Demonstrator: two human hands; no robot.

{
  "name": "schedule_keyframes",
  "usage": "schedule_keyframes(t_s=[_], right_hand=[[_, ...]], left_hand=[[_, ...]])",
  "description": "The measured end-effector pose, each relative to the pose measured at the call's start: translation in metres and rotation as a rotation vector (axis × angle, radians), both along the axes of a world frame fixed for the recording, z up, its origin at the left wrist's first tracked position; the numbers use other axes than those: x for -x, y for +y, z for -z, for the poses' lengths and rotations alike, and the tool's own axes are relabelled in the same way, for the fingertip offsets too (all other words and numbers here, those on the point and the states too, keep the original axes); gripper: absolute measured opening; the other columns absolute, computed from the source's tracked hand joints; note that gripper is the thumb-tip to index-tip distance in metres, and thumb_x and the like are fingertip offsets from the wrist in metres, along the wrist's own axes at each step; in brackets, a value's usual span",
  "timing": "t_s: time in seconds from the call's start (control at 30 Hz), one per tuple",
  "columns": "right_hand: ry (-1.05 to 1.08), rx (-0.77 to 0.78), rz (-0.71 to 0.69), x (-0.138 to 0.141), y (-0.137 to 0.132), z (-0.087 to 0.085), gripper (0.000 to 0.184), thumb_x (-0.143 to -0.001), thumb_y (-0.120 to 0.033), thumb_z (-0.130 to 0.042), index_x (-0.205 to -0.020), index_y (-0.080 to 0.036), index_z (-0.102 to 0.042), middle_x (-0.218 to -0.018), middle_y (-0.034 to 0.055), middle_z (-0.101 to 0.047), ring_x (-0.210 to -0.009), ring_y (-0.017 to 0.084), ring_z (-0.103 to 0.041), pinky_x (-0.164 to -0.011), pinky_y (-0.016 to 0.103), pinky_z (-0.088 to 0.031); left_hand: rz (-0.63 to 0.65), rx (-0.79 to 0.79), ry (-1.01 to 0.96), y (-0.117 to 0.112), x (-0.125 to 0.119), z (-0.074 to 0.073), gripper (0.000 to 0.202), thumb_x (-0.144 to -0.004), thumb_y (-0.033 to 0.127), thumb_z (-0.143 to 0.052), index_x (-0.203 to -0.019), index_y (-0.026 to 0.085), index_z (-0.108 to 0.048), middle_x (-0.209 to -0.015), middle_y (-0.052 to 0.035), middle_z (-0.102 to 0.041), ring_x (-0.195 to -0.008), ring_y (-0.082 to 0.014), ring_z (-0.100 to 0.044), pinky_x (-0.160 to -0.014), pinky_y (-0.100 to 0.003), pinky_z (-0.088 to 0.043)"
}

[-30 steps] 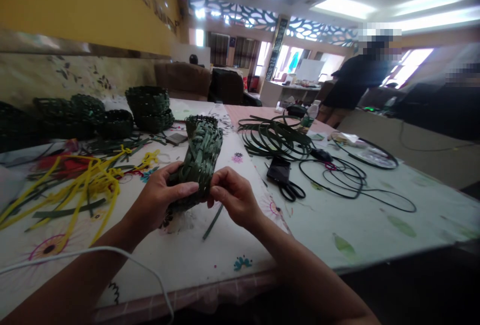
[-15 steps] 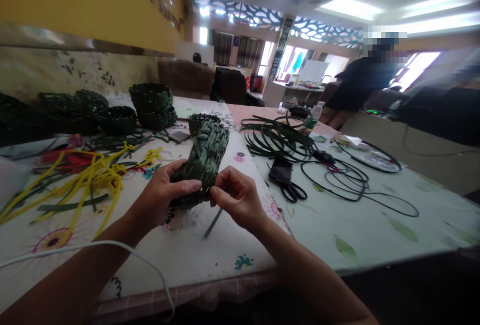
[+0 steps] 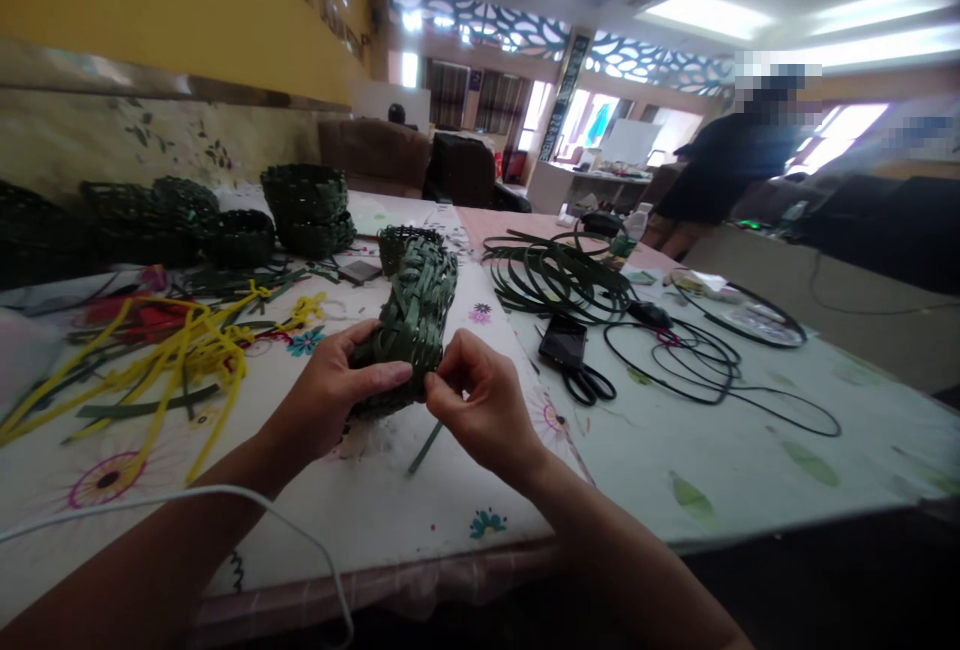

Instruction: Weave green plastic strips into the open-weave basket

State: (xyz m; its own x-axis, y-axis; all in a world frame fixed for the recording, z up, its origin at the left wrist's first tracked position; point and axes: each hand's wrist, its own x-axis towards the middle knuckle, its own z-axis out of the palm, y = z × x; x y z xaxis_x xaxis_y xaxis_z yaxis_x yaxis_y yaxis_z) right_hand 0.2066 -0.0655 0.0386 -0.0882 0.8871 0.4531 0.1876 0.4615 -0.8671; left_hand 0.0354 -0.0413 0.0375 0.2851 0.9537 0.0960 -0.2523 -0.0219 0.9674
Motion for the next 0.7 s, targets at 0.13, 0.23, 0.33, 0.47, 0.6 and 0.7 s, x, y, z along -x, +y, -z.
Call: schedule_keyframes(t_s=[0.13, 0.23, 0.33, 0.47, 0.6, 0.7], right_hand=[[-0.095, -0.075, 0.045, 0.0, -0.002, -0.003, 0.02, -0.074, -0.015, -0.056, -0.064, -0.021, -0.039, -0.055, -0.0079, -0.038, -0.05, 0.006, -0.034, -0.046, 0.021, -0.025], [-0.144, -0.095, 0.048, -0.002, -0.003, -0.003, 0.02, -0.076, -0.015, -0.055, -0.066, -0.021, -0.039, -0.056, -0.0079, -0.039, -0.05, 0.007, -0.034, -0.046, 0.021, -0.026], [-0.194, -0.113, 0.045, -0.005, -0.001, -0.002, 0.017, -0.077, -0.016, -0.055, -0.069, -0.021, -0.04, -0.058, -0.0072, -0.042, -0.051, 0.007, -0.037, -0.046, 0.021, -0.027], [-0.213, -0.17, 0.036, -0.006, 0.001, 0.0, 0.017, -0.077, -0.013, -0.054, -0.075, -0.022, -0.039, -0.062, -0.0073, -0.04, -0.053, 0.007, -0.037, -0.047, 0.02, -0.027], [-0.25, -0.317, 0.065, 0.0, -0.002, 0.006, 0.02, -0.078, -0.007, -0.049, -0.076, -0.022, -0.036, -0.063, -0.0076, -0.036, -0.053, 0.007, -0.032, -0.05, 0.021, -0.026], [-0.254, -0.381, 0.067, 0.001, -0.003, 0.01, 0.018, -0.082, -0.007, -0.047, -0.08, -0.022, -0.038, -0.067, -0.0063, -0.039, -0.055, 0.008, -0.035, -0.052, 0.023, -0.028]], left_hand=[[-0.005, -0.013, 0.009, -0.001, -0.001, 0.0, 0.035, -0.066, 0.025, -0.086, -0.097, 0.017, -0.072, -0.085, -0.0015, -0.074, -0.073, -0.0136, -0.067, -0.066, -0.021, -0.056], [-0.015, -0.016, 0.01, -0.002, -0.002, 0.0, 0.037, -0.065, 0.025, -0.087, -0.098, 0.017, -0.072, -0.087, -0.0026, -0.075, -0.075, -0.0143, -0.067, -0.067, -0.021, -0.056], [0.0, -0.009, 0.003, -0.001, -0.003, 0.001, 0.04, -0.065, 0.025, -0.087, -0.102, 0.017, -0.072, -0.089, -0.0032, -0.075, -0.075, -0.0148, -0.068, -0.068, -0.021, -0.056], [0.014, -0.022, 0.013, -0.001, -0.004, 0.003, 0.039, -0.068, 0.026, -0.085, -0.104, 0.018, -0.072, -0.089, -0.0027, -0.075, -0.076, -0.0144, -0.068, -0.069, -0.022, -0.056], [-0.004, -0.063, 0.044, -0.002, -0.005, 0.003, 0.036, -0.07, 0.028, -0.084, -0.103, 0.018, -0.071, -0.088, -0.0017, -0.073, -0.078, -0.0138, -0.066, -0.07, -0.021, -0.055], [-0.016, -0.077, 0.048, -0.004, -0.005, 0.004, 0.034, -0.071, 0.028, -0.083, -0.102, 0.019, -0.07, -0.089, -0.0012, -0.072, -0.078, -0.0132, -0.066, -0.071, -0.021, -0.055]])
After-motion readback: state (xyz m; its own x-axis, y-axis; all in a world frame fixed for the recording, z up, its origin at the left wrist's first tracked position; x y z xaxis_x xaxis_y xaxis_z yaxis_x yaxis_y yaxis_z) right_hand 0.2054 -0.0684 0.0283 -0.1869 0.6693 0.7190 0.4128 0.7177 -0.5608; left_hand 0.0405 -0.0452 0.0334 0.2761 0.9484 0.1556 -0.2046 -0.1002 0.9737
